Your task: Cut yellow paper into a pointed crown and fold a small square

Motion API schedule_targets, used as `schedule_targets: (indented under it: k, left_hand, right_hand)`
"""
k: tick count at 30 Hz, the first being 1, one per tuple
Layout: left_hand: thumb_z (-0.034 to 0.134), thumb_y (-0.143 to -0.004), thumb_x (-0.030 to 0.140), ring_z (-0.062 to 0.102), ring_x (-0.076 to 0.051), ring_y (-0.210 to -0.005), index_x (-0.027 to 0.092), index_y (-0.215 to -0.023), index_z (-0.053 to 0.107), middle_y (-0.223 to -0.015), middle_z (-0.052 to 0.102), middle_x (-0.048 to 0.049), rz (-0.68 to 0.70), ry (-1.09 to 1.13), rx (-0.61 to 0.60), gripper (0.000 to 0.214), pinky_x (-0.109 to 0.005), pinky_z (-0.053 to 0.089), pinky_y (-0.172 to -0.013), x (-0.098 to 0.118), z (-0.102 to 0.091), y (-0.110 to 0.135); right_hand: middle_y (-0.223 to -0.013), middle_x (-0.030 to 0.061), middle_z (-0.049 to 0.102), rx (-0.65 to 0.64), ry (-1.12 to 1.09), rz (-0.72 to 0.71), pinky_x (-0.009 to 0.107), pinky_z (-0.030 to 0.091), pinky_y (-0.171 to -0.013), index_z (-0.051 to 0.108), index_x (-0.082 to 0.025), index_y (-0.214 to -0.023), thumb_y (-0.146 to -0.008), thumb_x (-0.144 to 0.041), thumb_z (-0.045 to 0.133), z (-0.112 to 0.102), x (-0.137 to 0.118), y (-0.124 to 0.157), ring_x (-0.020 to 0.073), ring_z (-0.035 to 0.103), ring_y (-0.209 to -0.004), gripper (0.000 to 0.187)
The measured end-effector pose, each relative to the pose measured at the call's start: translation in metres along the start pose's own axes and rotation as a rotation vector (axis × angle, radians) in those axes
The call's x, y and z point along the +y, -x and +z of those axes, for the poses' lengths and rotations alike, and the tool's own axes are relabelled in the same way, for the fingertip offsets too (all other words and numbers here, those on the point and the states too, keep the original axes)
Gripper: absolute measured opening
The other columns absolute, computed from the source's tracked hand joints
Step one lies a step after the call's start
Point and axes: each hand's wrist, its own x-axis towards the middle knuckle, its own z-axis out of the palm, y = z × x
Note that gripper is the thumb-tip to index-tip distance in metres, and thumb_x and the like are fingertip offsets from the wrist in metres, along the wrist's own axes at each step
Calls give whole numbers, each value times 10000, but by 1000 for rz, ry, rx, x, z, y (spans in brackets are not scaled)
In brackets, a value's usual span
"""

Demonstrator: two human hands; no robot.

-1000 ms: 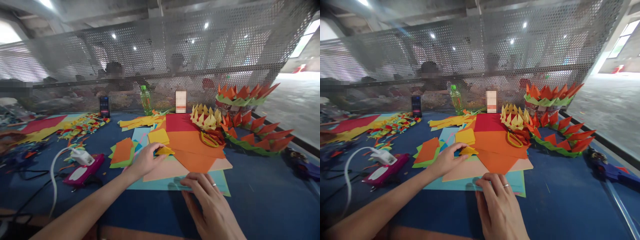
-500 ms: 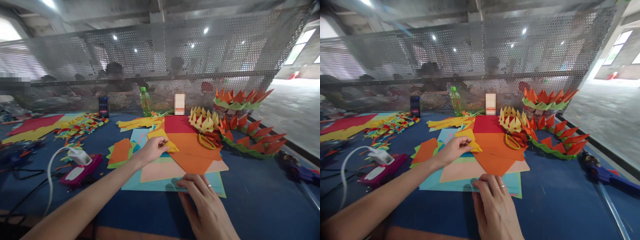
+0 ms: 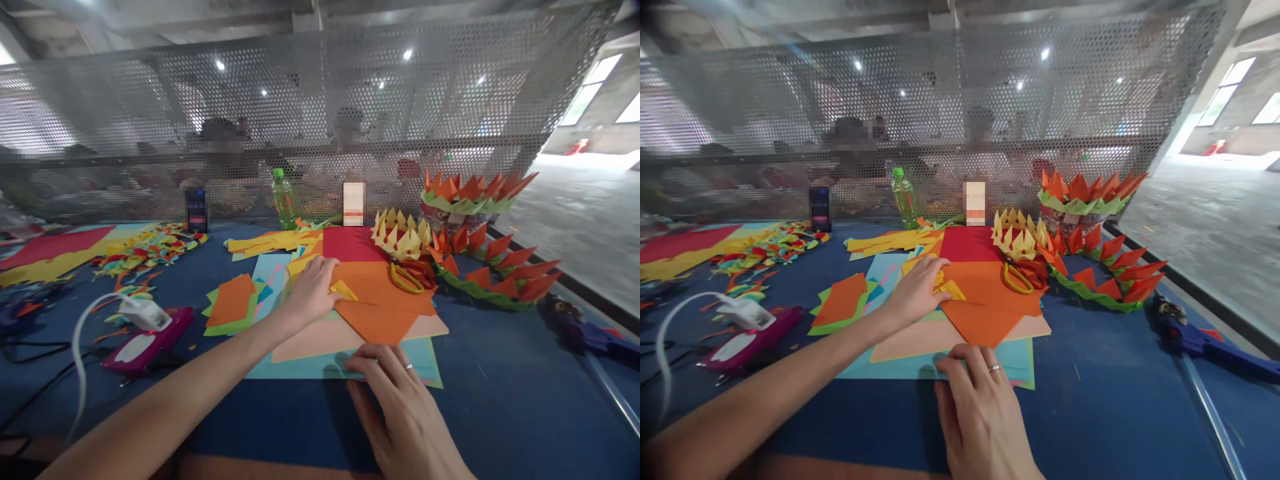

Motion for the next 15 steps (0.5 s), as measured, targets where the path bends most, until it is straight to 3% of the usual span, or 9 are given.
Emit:
schedule_targets:
  k: [4, 6, 9, 12, 15]
  left_hand:
    - [542, -856, 83, 589, -203, -977, 190, -1060, 601, -1037, 563, -58, 143, 8, -84, 238, -337, 491, -872, 7, 4, 11]
    - [442, -898, 62, 589, -193, -967, 190, -1037, 625, -1005, 579, -57, 199, -26, -137, 264, -319, 488, -866, 11, 6, 18]
    - [406, -915, 72, 547, -235, -1045, 171, -1063, 638, -1068, 588, -93, 253, -164, -126, 292, -370, 468, -907, 16, 6, 24]
    - [426, -905, 81, 525, -267, -1038, 145, -1049, 639, -1085, 583, -121, 244, -263, -127, 265, -420, 460, -908, 20, 4, 27]
    - [388, -869, 18, 539, -244, -989, 132, -1085, 609, -1066, 576, -115, 189, -262, -205, 329, -376, 479, -878, 25, 2, 30]
  right_hand:
    - [-1027, 91, 601, -25, -2, 11, 376, 529, -761, 591, -212, -1047, -913, -118, 480, 1, 2, 2, 228, 591, -916, 198]
    - [-1039, 89, 598, -40, -1, 11, 371, 529, -755, 587, -217, -1053, -913, -120, 485, 2, 3, 3, 230, 590, -928, 198]
    - [-1054, 91, 596, -41, 8, 6, 369, 531, -759, 584, -220, -1065, -910, -126, 497, 3, 4, 3, 231, 591, -941, 201]
    - [-1055, 91, 599, -37, 14, -9, 365, 536, -767, 582, -221, -1077, -909, -128, 499, 3, 5, 3, 227, 599, -933, 209]
    - [-1055, 94, 603, -34, 25, -24, 361, 541, -772, 584, -217, -1073, -899, -127, 510, 4, 6, 4, 228, 602, -930, 210]
